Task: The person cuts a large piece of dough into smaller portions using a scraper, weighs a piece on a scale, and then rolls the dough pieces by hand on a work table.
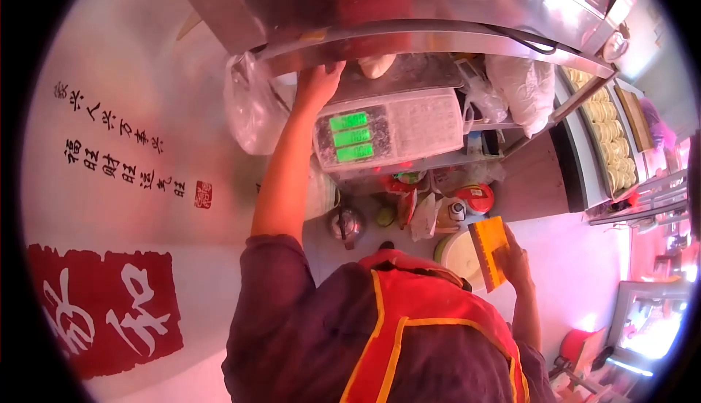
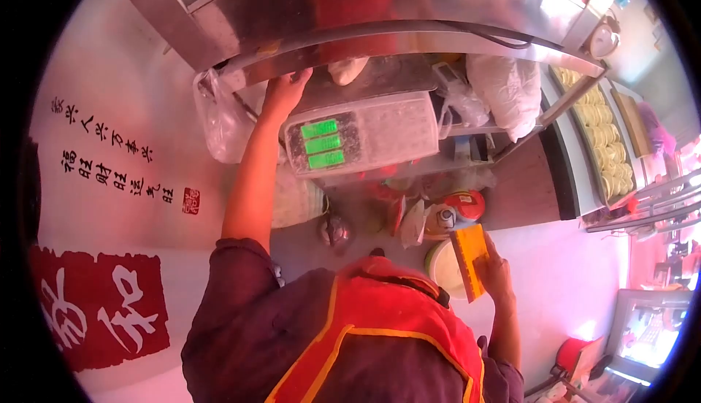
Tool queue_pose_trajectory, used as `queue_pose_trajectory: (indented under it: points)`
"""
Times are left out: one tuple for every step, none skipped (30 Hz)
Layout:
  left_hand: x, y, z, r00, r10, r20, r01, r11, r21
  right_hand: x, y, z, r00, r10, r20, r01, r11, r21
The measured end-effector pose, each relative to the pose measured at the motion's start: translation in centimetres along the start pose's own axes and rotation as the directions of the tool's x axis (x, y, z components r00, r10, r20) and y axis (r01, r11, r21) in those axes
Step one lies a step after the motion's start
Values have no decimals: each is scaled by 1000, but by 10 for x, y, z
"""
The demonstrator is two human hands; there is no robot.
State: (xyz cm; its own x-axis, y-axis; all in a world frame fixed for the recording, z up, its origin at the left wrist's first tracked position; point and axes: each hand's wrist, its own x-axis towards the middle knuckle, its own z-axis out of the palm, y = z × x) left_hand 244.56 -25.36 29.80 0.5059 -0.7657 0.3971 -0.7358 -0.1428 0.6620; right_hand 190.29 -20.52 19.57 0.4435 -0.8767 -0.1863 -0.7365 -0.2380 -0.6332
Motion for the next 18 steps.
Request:
queue_pose_trajectory:
  points:
    - [-1, -6, 2, 1000, -1, -14, 1, 1000, -14, 3, -1, 1, 1000, -1, 17, 2, 1000, -15]
    - [0, -15, 5, 1000, -2, -29, 1, 1000, -27, 6, -2, 1, 999, -3, 34, 4, 1000, -29]
    - [-1, -16, 3, 999, -1, -42, 0, 1000, -27, 9, -4, 2, 999, -6, 51, 8, 999, -42]
    - [-3, -15, 2, 999, 0, -55, -1, 1000, -27, 11, -4, 4, 998, -15, 53, 17, 999, -46]
    - [-4, -13, 1, 998, 6, -66, -7, 1000, -14, 11, -4, 6, 998, -25, 52, 27, 998, -48]
    - [-5, -10, -2, 998, 0, -63, 0, 1000, -3, 11, -4, 8, 998, -33, 52, 35, 998, -48]
    - [-6, -7, -4, 998, -6, -59, 7, 1000, 8, 11, -5, 9, 998, -28, 59, 31, 998, -48]
    - [-7, -5, -6, 999, -23, -42, 24, 1000, 16, 11, -6, 9, 998, -22, 66, 25, 999, -48]
    - [-7, -4, -5, 999, -38, -19, 38, 999, 19, 7, -7, 9, 998, -7, 69, 11, 999, -50]
    - [-6, -1, -4, 999, -30, -12, 30, 999, 18, 4, -6, 9, 998, 11, 65, -8, 999, -49]
    - [-6, 0, -4, 1000, -22, -3, 22, 1000, 16, 0, -4, 9, 998, 31, 60, -29, 998, -48]
    - [-6, 3, -3, 1000, -14, 4, 14, 1000, 13, -3, -2, 9, 997, 50, 54, -48, 998, -48]
    - [-5, 6, -2, 1000, -17, 8, 17, 1000, 1, -6, -3, 9, 997, 63, 53, -60, 997, -54]
    - [-6, 9, -2, 1000, -20, 14, 20, 1000, -12, -10, -3, 8, 996, 77, 52, -74, 995, -60]
    - [-6, 13, -1, 999, -24, 21, 25, 999, -25, -15, -3, 8, 994, 92, 51, -89, 994, -66]
    - [-5, 17, -1, 999, -24, 42, 25, 1000, -7, -19, -1, 8, 994, 96, 46, -93, 994, -61]
    - [-5, 20, -1, 998, -25, 64, 24, 1000, 12, -23, 1, 9, 994, 101, 41, -99, 994, -55]
    - [-5, 21, 1, 996, -24, 89, 21, 999, 31, -28, 3, 11, 993, 108, 37, -106, 993, -48]
